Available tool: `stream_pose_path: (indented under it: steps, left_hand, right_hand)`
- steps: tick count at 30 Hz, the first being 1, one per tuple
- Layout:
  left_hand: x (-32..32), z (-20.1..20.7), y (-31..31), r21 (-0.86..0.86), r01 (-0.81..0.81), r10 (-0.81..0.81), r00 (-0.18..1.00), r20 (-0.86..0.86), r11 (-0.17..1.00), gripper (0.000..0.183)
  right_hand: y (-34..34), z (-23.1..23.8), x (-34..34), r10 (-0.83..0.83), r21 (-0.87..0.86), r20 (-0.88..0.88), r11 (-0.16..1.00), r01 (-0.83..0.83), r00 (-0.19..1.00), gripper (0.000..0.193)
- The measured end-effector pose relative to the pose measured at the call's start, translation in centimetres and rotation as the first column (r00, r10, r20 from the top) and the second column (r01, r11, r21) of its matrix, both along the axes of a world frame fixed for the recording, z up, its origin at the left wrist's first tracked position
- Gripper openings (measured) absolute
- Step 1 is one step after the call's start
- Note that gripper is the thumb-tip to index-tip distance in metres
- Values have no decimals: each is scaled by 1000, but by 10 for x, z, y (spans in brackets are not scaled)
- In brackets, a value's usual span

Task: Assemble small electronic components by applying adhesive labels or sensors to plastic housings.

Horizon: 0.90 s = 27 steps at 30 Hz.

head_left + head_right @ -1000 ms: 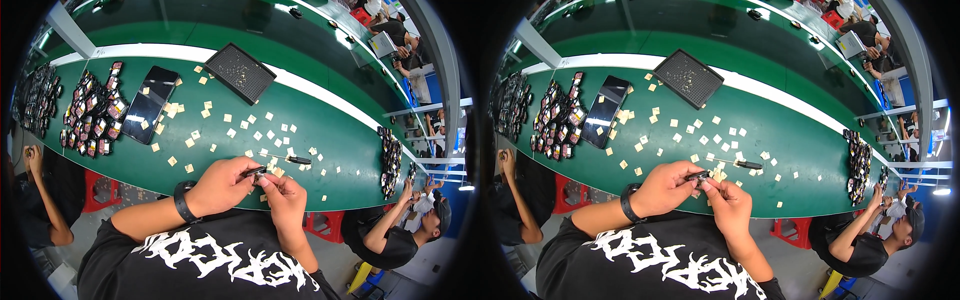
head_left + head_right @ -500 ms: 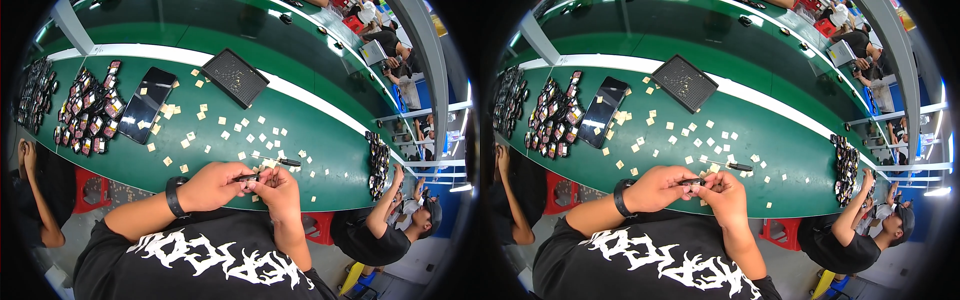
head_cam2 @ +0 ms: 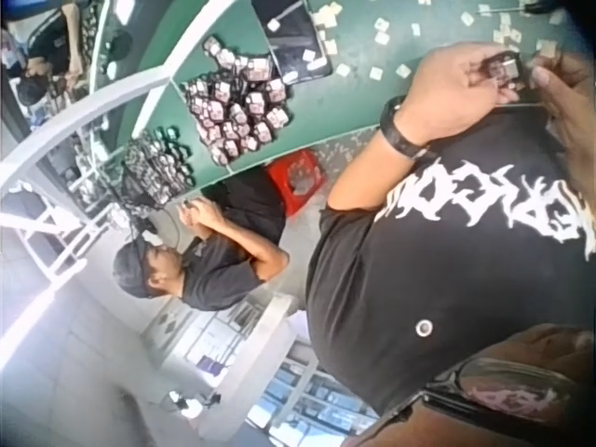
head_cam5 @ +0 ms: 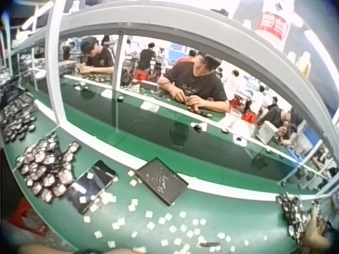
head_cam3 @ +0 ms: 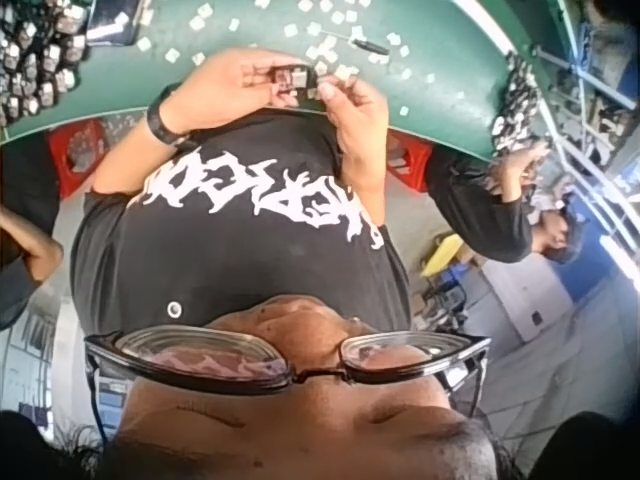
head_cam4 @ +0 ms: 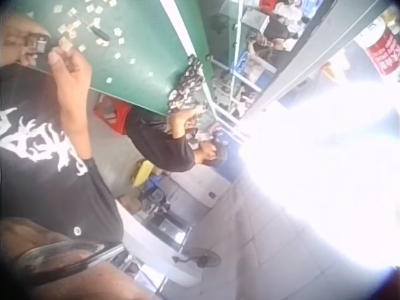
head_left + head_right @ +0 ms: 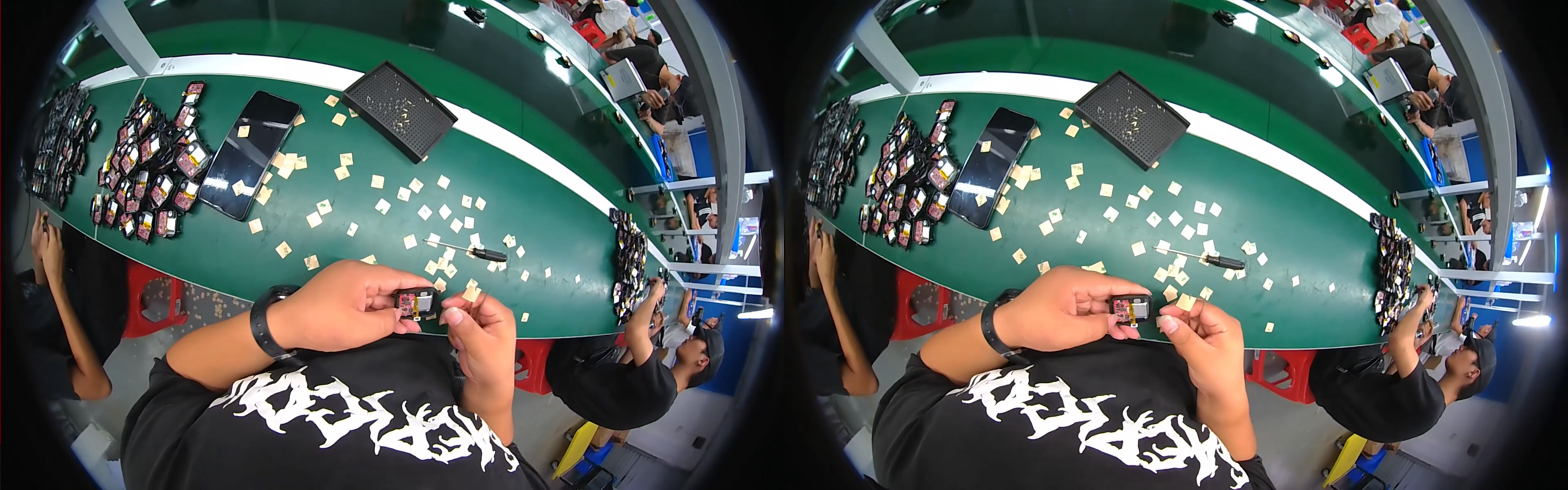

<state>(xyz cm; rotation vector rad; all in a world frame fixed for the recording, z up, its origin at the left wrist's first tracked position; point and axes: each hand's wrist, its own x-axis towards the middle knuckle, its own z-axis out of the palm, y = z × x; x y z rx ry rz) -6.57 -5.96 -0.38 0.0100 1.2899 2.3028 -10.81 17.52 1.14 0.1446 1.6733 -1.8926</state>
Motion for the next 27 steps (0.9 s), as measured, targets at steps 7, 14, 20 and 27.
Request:
stream_pose_path:
  steps: [7,14,20,27]
  left_hand:
    - [10,19,-5,-93,81,-90,991,-101,992,52]
    - [18,19,-1,75,67,-65,997,-29,995,53]
    - [18,25,-2,-23,83,-83,997,4,996,53]
    - [15,31,-2,-437,-63,-110,927,-358,897,53]
  right_hand:
    - [-6,20,7,97,74,-234,994,-81,967,10]
    - [-6,20,12,141,114,-385,988,-105,912,11]
    - [-3,20,10,220,188,-476,971,-145,852,14]
    - [-1,25,7,311,343,-717,937,-73,624,21]
